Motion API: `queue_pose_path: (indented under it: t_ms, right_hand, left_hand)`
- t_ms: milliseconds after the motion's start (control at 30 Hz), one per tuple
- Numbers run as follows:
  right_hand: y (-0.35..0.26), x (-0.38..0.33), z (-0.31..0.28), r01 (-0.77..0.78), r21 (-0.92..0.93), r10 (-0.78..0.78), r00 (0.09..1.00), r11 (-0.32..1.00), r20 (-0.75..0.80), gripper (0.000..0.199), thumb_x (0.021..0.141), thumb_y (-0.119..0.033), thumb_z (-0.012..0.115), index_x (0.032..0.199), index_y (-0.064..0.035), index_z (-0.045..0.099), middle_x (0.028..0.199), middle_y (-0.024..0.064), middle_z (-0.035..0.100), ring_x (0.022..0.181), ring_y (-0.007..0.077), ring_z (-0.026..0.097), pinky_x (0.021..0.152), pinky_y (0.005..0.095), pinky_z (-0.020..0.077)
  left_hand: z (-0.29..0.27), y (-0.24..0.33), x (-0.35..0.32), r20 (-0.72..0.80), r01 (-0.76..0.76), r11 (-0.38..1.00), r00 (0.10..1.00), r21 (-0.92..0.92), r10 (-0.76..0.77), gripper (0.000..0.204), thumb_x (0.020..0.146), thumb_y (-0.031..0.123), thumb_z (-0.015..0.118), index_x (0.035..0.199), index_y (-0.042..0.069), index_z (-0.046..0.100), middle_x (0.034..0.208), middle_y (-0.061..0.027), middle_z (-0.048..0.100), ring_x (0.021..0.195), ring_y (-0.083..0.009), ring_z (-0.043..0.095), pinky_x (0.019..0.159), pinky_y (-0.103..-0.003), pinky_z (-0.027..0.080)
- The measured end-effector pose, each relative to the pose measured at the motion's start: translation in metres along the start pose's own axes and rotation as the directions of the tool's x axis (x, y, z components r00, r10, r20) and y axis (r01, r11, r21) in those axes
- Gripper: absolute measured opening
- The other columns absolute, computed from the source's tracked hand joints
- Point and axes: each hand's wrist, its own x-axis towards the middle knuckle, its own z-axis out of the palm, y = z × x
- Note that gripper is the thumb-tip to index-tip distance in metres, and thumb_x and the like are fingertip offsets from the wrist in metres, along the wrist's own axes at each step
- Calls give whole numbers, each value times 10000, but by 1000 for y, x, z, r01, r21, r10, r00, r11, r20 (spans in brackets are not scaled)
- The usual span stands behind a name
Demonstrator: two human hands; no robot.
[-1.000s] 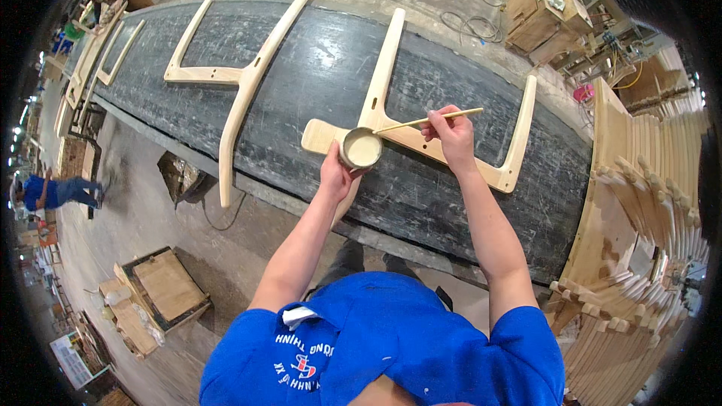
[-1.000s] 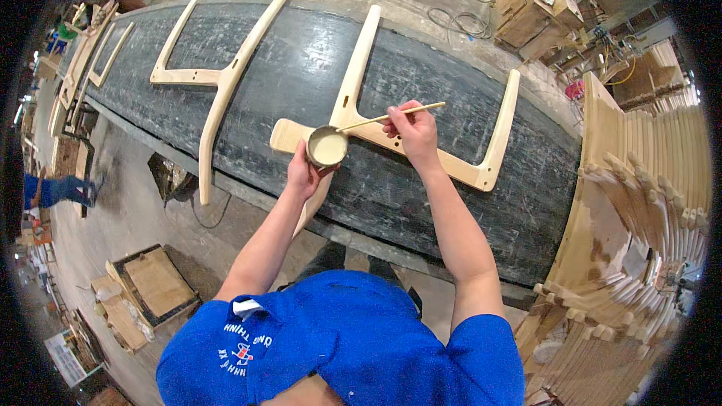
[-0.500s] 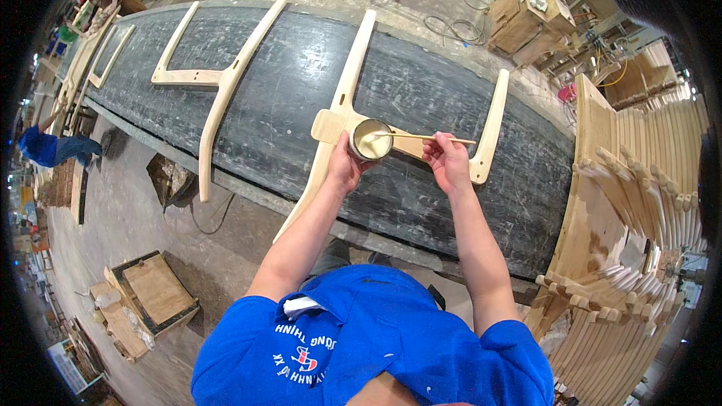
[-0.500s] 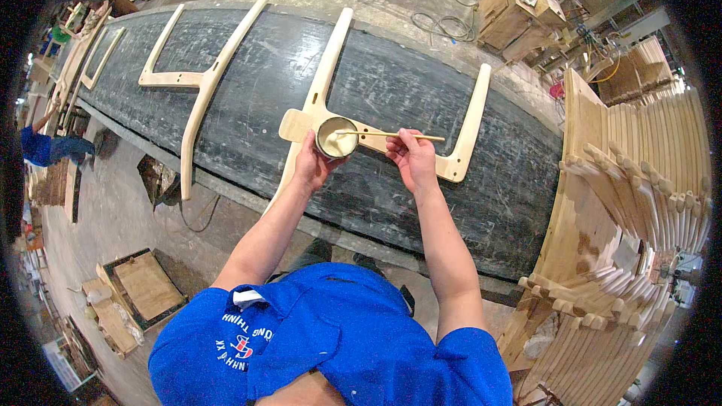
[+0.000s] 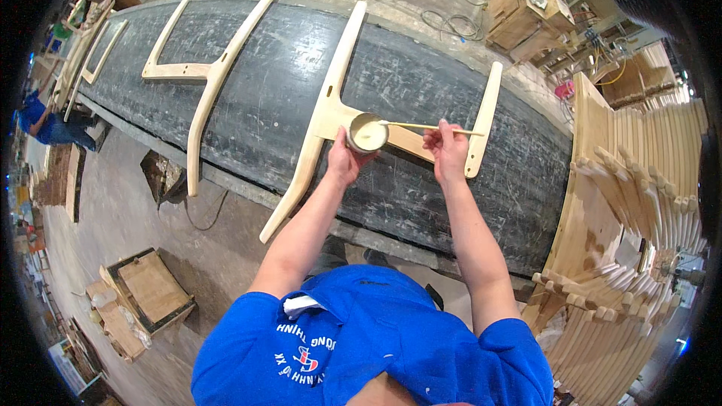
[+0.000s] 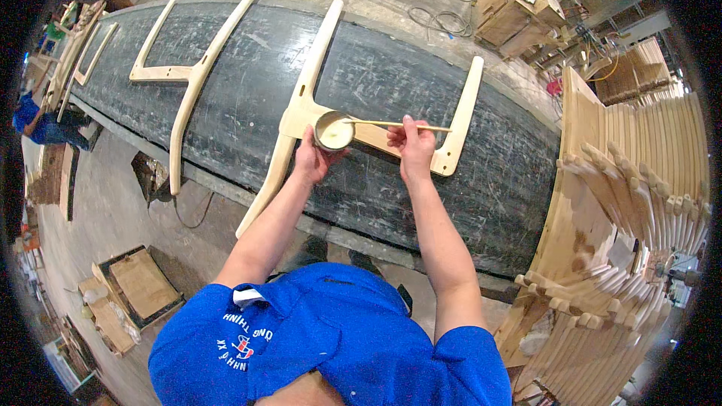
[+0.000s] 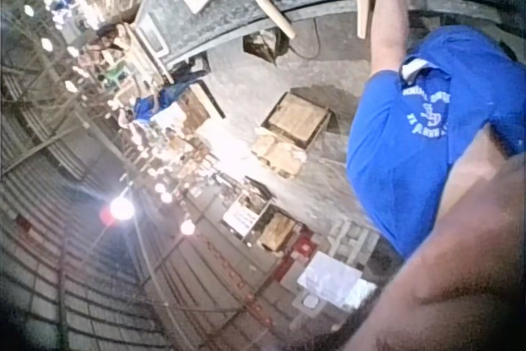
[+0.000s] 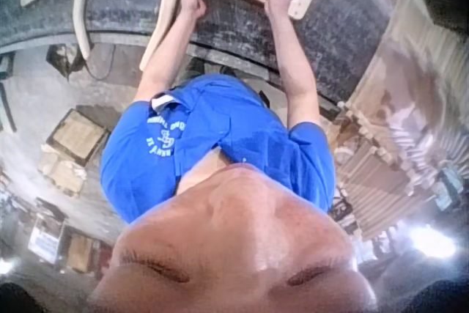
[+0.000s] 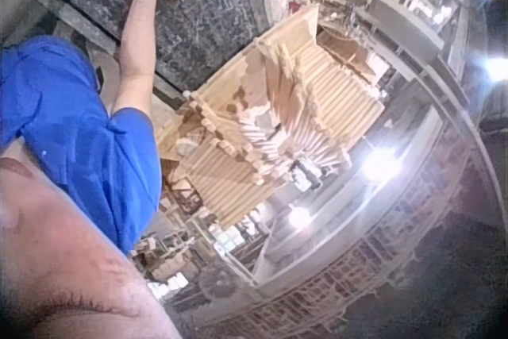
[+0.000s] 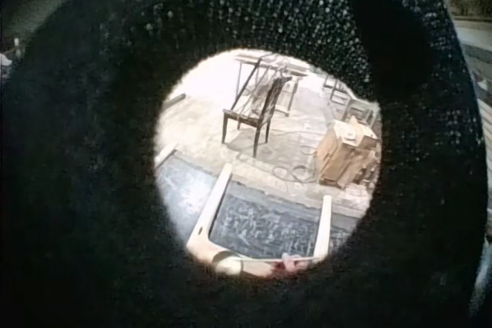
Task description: The person applies a light-colored finish to wooden chair leg frames using a small brush and a cup of finish. They repeatedly dip the brush, paint the edges and surfaces of each frame, and place the finished pieces on a nearby rack.
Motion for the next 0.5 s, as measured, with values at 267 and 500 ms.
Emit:
queue_pose_path:
  t_ms: [267,500]
  right_hand:
    - [6,27,26,522,-700,-324,852,487,411,229,853,-180,611,729,-13,517,557,77,542,510,128,532,495,275,414]
    - [26,40,39,553,-733,-256,833,396,490,208,836,-174,621,748,-21,512,569,118,519,508,226,530,506,319,425]
  left_hand:
    - [-83,37,-30,-84,-65,996,995,-57,60,516,945,481,272,1265,118,453,1170,-79,569,1017,-251,582,793,-457,522]
    - [-100,54,-55,-137,-85,996,987,-41,79,527,947,489,259,1249,106,458,1140,-78,581,1002,-237,586,787,-452,526]
